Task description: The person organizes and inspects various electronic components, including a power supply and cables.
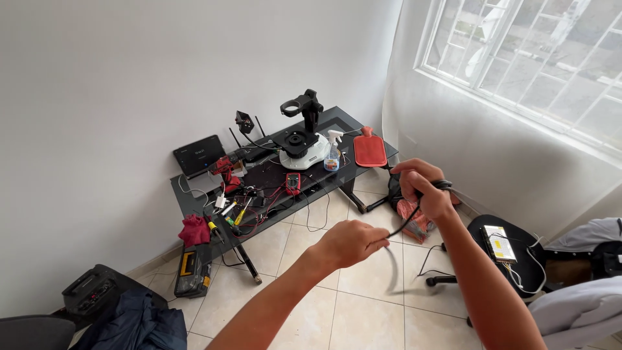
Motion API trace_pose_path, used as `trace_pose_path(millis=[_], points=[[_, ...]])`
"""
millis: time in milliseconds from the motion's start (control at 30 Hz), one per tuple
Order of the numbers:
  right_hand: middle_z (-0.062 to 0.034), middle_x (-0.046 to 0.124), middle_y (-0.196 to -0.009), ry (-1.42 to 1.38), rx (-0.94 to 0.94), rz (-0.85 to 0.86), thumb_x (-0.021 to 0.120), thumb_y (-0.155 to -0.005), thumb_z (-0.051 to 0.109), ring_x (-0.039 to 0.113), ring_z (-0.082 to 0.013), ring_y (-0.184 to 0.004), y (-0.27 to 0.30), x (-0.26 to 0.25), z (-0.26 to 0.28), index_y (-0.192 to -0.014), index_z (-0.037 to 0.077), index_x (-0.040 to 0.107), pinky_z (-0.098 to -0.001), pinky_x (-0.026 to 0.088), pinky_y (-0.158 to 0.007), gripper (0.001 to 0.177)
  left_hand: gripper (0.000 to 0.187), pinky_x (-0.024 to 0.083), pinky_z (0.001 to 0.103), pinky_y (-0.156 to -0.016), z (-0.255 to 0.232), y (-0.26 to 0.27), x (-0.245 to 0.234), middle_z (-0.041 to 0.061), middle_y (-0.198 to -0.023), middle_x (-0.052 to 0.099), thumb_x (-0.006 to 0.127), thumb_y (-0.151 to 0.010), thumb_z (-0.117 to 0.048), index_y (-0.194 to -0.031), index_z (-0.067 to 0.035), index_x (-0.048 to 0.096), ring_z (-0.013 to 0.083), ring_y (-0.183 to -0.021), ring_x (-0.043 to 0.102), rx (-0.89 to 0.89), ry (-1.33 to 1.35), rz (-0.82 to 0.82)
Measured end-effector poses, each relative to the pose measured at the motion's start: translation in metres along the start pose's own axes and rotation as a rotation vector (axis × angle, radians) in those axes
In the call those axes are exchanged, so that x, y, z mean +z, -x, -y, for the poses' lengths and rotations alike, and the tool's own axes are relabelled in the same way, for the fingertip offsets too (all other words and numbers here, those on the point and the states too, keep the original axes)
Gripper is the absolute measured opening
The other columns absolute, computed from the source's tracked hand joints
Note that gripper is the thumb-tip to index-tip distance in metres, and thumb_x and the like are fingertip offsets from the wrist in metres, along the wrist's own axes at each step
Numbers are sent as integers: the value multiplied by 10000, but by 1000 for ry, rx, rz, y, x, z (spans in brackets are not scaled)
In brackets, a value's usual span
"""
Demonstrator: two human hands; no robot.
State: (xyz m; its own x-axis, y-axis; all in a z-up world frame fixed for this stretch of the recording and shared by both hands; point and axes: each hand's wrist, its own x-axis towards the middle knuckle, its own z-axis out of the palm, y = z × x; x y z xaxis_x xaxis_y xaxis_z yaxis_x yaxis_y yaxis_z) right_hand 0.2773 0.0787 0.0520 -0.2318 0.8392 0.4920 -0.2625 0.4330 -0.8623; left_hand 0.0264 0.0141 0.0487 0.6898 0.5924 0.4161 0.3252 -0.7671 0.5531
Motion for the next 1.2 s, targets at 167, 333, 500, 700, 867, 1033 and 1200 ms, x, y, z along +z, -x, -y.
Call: trace_pose_path(millis=[167,333,500,700,867,1033,1200], points=[[-29,534,-672,399,268,146,469,-1008,466,480,-121,-603,14,10,-5,-1079,-8,705,-317,417,-571,535,216,529,453,-610,-9,-5,-26,73,-783,705,653,-980,-339,-950,-130,697,321,-702,687,126,-172,86],[-49,640,-676,129,489,649,326,-870,873,569,-110,-548,43,31,-16,-980,-40,695,-273,452,-514,991,240,550,400,-639,2,-23,-54,53,-839,724,696,-938,-380,-966,-147,748,284,-724,704,171,-103,-79],[-91,605,-639,-379,475,942,430,-946,821,489,-113,-456,49,71,0,-984,-102,667,-237,357,-424,955,262,544,333,-671,26,-32,-29,78,-868,753,727,-952,-343,-979,-84,748,224,-747,707,106,177,-89],[-75,576,-673,-728,172,817,496,-931,784,487,-129,-513,41,65,9,-1246,-7,596,-270,368,-481,857,237,554,300,-756,42,-21,25,98,-924,754,620,-1058,-239,-1182,-51,693,93,-847,654,35,595,-110],[-64,585,-785,-752,-202,419,340,-858,891,472,-149,-620,25,44,23,-1649,261,357,-315,412,-660,1011,230,515,359,-683,22,-7,26,174,-786,665,545,-1129,-178,-1242,-23,672,228,-728,566,-141,461,-4],[-103,605,-1002,-543,-113,-85,397,-883,873,560,-208,-950,21,32,36,-1601,226,353,-362,428,-906,966,271,521,451,-599,-14,-3,1,190,-812,704,557,-1050,-248,-1224,-64,654,396,-711,666,-90,108,62],[-153,637,-1137,164,-51,-33,363,-919,858,595,-253,-1110,28,7,1,-1458,76,482,-410,446,-979,956,204,524,465,-562,-18,1,-1,91,-724,702,629,-1018,-309,-994,-112,679,331,-651,684,73,-225,210]])
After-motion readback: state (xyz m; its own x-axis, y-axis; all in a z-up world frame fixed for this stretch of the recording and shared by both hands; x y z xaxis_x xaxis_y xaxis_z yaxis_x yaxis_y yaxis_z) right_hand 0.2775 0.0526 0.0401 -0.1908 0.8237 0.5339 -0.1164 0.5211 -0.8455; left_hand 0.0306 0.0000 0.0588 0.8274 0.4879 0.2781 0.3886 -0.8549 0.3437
